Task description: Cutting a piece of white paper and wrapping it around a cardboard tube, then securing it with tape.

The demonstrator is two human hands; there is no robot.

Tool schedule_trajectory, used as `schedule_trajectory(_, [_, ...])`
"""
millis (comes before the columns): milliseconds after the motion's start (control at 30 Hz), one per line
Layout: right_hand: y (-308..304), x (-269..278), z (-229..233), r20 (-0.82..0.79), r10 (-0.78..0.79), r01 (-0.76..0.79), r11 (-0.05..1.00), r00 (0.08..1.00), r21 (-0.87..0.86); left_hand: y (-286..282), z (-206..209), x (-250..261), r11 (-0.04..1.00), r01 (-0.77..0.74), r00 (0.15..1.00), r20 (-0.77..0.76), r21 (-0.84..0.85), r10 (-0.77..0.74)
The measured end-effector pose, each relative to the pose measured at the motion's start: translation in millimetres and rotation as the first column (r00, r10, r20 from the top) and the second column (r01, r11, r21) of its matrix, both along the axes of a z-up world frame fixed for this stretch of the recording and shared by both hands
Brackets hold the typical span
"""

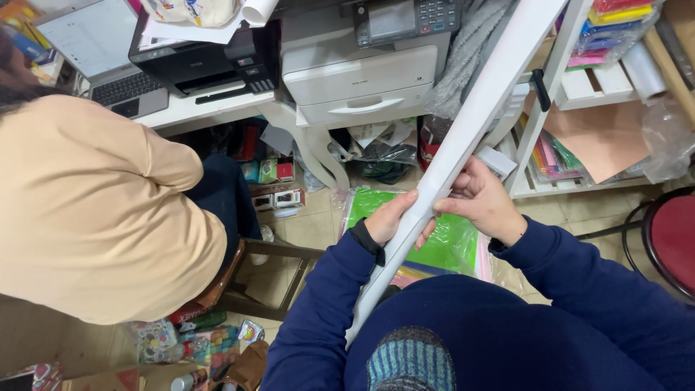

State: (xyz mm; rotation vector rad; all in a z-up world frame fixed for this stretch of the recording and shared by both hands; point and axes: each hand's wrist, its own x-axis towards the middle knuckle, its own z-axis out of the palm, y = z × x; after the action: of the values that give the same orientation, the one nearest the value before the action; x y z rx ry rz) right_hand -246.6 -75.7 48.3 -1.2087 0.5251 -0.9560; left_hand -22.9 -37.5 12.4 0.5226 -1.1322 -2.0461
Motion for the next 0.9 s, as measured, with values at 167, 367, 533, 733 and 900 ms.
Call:
schedule_trajectory(167, [-1.0, -8.8, -8.5, -0.045, 0.015, -0.011, 0.997, 0.999, 0.071, -5.8, 2.4, -6.8, 0.998, 0.049, 0.998, 0.047, 0.038, -0.051])
schedule_trajectory(367, [4.6, -14.1, -5.5, -0.134, -0.161, 0.166, 0.986, 0.978, 0.029, 11.2, 37.4, -22.6, 0.916, -0.140, 0.850, 0.429, -0.375, 0.305])
schedule_trajectory(533, [9.1, -20.6, -3.7, -0.190, -0.202, 0.206, 0.979, 0.961, 0.004, 11.7, 36.9, -30.3, 0.920, -0.165, 0.836, 0.444, -0.357, 0.322])
schedule_trajectory(733, [14.3, -22.9, -5.2, -0.226, -0.180, 0.195, 0.980, 0.957, 0.042, 12.4, 27.5, -32.8, 0.927, -0.170, 0.851, 0.425, -0.334, 0.309])
schedule_trajectory(900, [14.4, -23.9, -8.1, -0.275, -0.173, 0.195, 0.979, 0.946, 0.056, 12.6, 30.0, -33.8, 0.913, -0.182, 0.819, 0.458, -0.365, 0.346])
